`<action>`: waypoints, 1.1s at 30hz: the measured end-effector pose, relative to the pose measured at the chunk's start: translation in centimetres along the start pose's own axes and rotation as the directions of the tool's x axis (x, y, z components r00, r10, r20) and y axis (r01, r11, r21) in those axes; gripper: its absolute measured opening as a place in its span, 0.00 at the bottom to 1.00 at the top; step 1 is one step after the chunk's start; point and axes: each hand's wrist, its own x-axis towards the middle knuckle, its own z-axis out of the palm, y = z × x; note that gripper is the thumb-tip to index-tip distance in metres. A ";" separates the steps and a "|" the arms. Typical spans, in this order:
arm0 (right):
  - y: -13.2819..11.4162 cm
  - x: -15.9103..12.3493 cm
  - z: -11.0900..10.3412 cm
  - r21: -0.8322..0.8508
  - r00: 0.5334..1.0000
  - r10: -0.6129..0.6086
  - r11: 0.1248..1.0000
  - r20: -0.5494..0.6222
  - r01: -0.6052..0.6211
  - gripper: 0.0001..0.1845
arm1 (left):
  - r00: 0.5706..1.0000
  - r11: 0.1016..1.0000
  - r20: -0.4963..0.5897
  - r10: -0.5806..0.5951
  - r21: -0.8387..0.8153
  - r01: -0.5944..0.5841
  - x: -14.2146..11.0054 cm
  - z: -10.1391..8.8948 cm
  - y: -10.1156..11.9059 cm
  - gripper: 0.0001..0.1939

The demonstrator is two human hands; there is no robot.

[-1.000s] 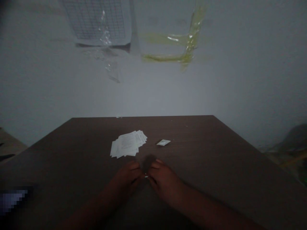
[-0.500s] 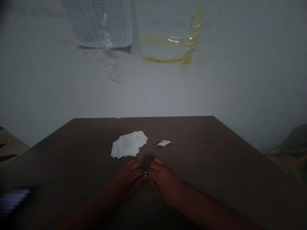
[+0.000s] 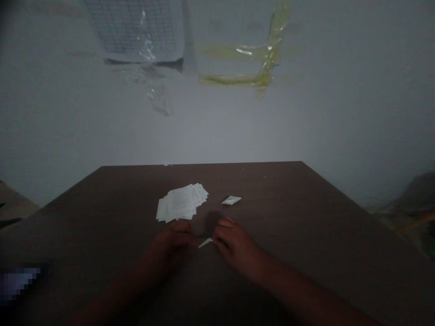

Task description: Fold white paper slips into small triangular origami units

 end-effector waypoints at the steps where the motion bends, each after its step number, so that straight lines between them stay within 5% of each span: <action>1: 0.4 0.1 -0.5 0.000 0.999 0.033 0.999 0.000 -0.033 0.11 | 0.999 0.999 -0.007 -0.049 -0.004 0.049 0.1 -0.7 -0.3 0.21; 3: 1.0 0.3 -1.2 -0.011 0.997 0.078 0.997 -0.010 -0.078 0.10 | 0.988 0.990 -0.078 -0.131 0.034 0.134 0.1 -1.6 -0.8 0.19; 7: 0.9 0.1 -0.5 -0.058 1.000 0.023 0.998 0.003 -0.023 0.12 | 0.989 0.993 -0.118 -0.087 0.072 0.096 -0.2 -0.6 -0.7 0.20; 12: -0.2 -0.5 1.7 -0.092 0.995 -0.066 0.993 0.068 0.072 0.15 | 0.999 0.987 0.049 0.024 0.155 -0.031 -0.5 2.1 -0.1 0.08; 14: -0.4 -0.5 1.9 -0.096 0.995 -0.074 0.992 0.074 0.081 0.14 | 0.995 0.987 0.093 0.034 0.152 -0.048 -0.5 2.2 0.1 0.11; 25: -0.1 0.2 -0.5 0.140 0.991 -0.038 0.990 0.131 0.020 0.17 | 0.997 0.964 0.048 0.062 0.255 -0.073 -0.3 1.6 0.6 0.12; 29: 0.7 0.1 -0.2 0.161 0.985 0.171 0.971 0.035 -0.174 0.17 | 0.997 0.962 -0.068 -0.034 0.267 0.051 -0.2 1.0 -0.1 0.10; 33: 0.2 -0.3 1.4 0.327 0.894 0.444 0.839 0.051 -0.435 0.04 | 0.975 0.958 -0.186 -0.125 0.234 0.168 0.0 1.1 0.4 0.08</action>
